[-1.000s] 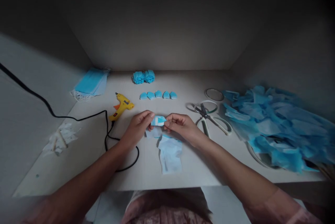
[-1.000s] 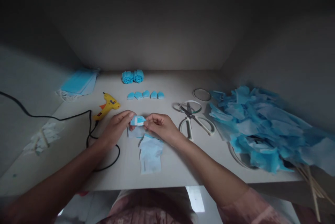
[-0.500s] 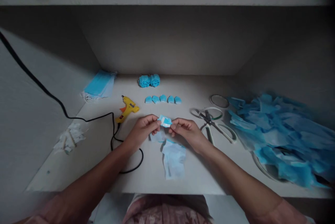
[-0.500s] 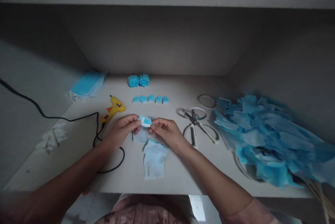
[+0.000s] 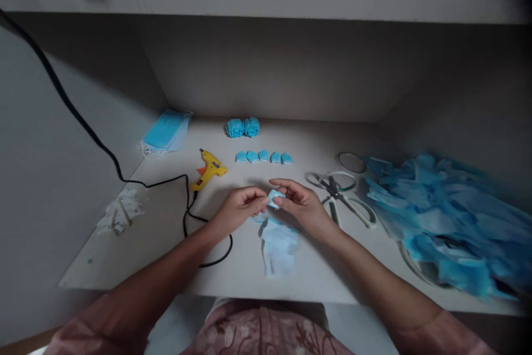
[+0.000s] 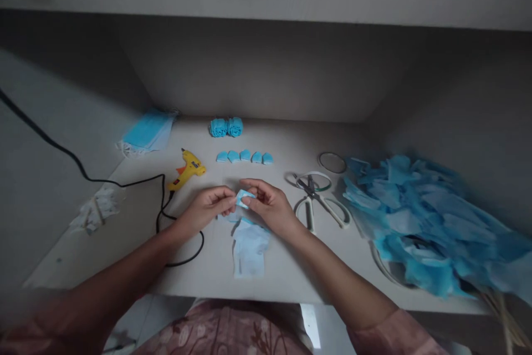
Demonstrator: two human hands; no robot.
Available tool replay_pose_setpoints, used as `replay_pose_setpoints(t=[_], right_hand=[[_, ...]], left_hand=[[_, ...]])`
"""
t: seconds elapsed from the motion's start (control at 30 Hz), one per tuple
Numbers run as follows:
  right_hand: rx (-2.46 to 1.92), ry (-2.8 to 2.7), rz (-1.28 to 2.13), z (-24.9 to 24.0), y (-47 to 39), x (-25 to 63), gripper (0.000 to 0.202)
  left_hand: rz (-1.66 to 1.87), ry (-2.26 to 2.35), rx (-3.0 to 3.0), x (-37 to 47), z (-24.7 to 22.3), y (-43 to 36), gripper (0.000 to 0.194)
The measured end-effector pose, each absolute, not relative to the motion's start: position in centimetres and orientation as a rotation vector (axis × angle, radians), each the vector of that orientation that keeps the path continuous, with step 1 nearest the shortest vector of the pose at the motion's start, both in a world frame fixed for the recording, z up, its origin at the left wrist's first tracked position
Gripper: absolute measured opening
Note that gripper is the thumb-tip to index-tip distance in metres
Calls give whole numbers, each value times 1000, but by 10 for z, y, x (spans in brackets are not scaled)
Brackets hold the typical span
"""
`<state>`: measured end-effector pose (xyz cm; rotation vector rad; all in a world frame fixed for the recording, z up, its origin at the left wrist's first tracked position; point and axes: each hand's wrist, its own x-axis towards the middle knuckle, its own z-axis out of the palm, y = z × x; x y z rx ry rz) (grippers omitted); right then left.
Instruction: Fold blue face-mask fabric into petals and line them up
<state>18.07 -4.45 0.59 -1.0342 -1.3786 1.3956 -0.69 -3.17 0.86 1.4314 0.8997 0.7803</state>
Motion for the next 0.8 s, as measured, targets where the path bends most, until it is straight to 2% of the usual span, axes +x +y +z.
replay_pose_setpoints(t=[0.4,0.63,0.8], right_hand=[[-1063,-1443,1399,25,-38,177,37],[-1076,-1322,1338,12,-33,175,41],[-1010,-1270,1460,8,-38,181,48]], left_hand=[[818,981,1391,-8,12,-29,24],[812,1000,1408,-9,9,-29,22],[891,1073,1328,-9,7,-28,22]])
